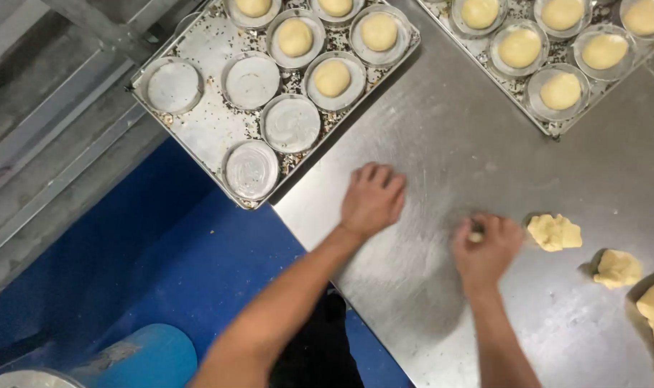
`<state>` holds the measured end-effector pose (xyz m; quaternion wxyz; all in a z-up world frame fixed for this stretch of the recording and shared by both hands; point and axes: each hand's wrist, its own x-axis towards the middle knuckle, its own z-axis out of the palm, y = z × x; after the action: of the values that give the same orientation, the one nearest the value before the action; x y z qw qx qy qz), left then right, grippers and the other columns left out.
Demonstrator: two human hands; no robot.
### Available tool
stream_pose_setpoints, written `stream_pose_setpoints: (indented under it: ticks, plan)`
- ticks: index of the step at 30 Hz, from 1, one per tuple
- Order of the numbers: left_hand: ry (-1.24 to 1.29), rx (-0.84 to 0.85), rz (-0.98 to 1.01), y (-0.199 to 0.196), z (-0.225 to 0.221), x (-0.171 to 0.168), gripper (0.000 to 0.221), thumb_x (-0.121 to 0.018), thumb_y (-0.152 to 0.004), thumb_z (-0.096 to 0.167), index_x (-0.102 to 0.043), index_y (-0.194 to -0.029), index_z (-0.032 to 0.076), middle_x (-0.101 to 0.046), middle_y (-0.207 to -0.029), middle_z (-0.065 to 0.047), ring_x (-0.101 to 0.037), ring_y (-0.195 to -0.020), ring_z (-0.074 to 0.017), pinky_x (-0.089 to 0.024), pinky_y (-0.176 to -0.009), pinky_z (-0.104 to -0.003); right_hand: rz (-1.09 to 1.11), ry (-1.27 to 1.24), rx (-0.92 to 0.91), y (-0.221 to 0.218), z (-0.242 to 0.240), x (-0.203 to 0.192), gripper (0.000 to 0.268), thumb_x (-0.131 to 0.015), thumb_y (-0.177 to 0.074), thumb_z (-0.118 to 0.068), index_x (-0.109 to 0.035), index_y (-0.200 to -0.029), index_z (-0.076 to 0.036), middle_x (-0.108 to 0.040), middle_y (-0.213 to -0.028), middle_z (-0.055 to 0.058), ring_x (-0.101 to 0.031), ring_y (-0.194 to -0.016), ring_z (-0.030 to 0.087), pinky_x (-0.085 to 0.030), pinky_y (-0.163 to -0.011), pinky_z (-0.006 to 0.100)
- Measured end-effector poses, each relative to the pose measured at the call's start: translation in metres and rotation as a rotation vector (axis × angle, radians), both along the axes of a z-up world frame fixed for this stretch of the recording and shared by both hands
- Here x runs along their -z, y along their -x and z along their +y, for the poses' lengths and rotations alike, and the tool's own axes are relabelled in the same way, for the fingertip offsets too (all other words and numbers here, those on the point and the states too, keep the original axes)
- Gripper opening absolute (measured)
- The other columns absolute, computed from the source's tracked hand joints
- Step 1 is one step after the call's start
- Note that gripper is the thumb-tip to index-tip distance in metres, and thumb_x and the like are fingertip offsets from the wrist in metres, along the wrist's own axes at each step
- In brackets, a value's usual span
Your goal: The recorder shapes small portions of dough into spheres and places them into individual circular baking tins on a larger tray.
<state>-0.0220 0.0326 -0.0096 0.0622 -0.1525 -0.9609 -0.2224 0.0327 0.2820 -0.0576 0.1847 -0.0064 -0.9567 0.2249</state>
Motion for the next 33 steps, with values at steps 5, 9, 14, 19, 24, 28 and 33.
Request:
stream_pose_setpoints:
  ticks: [5, 9, 14, 19, 24, 28, 33]
  plan:
    - [-0.010, -0.013, 0.102, -0.063, 0.015, 0.001, 0.038, -0.067, -0.086, 0.022, -0.067, -0.121, 0.009, -0.063, -0.126, -0.013, -0.056, -0.123, -0.0318, -0.045, -0.105, -0.048, 0.054, 0.061, -0.211, -0.050, -0.026, -0.030, 0.024, -0.072, -0.086, -0.018, -0.067, -0.107, -0.007, -0.062, -0.113, 0.015, -0.056, -0.107, 0.034, -0.043, -0.096, 0.048]
    - [0.006, 0.093, -0.081, -0.051, -0.048, 0.003, 0.033, -0.073, -0.091, 0.039, -0.071, -0.109, 0.011, -0.064, -0.112, -0.015, -0.057, -0.105, -0.0364, -0.043, -0.086, -0.051, -0.022, -0.153, -0.251, -0.043, 0.031, -0.027, 0.023, -0.079, -0.082, -0.025, -0.070, -0.094, -0.007, -0.059, -0.097, 0.014, -0.053, -0.092, 0.034, -0.038, -0.082, 0.050]
    - [-0.058, -0.085, 0.081, -0.016, 0.011, 0.008, 0.027, -0.072, -0.091, 0.033, -0.068, -0.106, 0.011, -0.063, -0.114, -0.013, -0.056, -0.114, -0.0364, -0.042, -0.101, -0.051, 0.037, 0.005, -0.099, -0.007, -0.027, -0.019, 0.023, -0.076, -0.089, -0.021, -0.066, -0.105, -0.007, -0.060, -0.107, 0.014, -0.054, -0.104, 0.036, -0.040, -0.092, 0.050]
    - [-0.030, 0.064, 0.113, -0.065, -0.009, 0.020, 0.033, -0.065, -0.088, 0.021, -0.069, -0.119, 0.011, -0.063, -0.129, -0.011, -0.055, -0.126, -0.0337, -0.042, -0.109, -0.049, 0.049, 0.064, -0.315, -0.050, -0.012, -0.027, 0.026, -0.070, -0.086, -0.015, -0.066, -0.111, -0.007, -0.064, -0.121, 0.012, -0.059, -0.118, 0.034, -0.044, -0.104, 0.050]
    - [0.060, 0.011, 0.000, -0.006, -0.033, 0.003, 0.027, -0.063, -0.097, 0.038, -0.068, -0.106, 0.013, -0.064, -0.115, -0.011, -0.056, -0.116, -0.0341, -0.045, -0.100, -0.051, -0.012, -0.046, -0.082, -0.008, 0.025, -0.007, 0.020, -0.078, -0.089, -0.019, -0.065, -0.100, -0.008, -0.059, -0.104, 0.013, -0.054, -0.103, 0.034, -0.039, -0.091, 0.050]
    - [0.045, -0.103, 0.025, -0.032, 0.021, 0.024, 0.029, -0.061, -0.102, 0.035, -0.067, -0.114, 0.009, -0.062, -0.119, -0.015, -0.056, -0.117, -0.0335, -0.044, -0.102, -0.051, 0.024, 0.018, -0.082, -0.017, -0.039, -0.024, 0.023, -0.077, -0.091, -0.021, -0.064, -0.104, -0.007, -0.060, -0.111, 0.013, -0.055, -0.109, 0.035, -0.041, -0.097, 0.050]
    - [0.007, 0.135, -0.035, -0.055, -0.041, 0.011, 0.029, -0.067, -0.091, 0.026, -0.067, -0.114, 0.010, -0.062, -0.125, -0.016, -0.055, -0.120, -0.0352, -0.043, -0.101, -0.050, 0.001, 0.045, -0.298, -0.053, 0.021, -0.015, 0.023, -0.073, -0.089, -0.021, -0.066, -0.107, -0.007, -0.062, -0.117, 0.015, -0.055, -0.110, 0.033, -0.042, -0.098, 0.046]
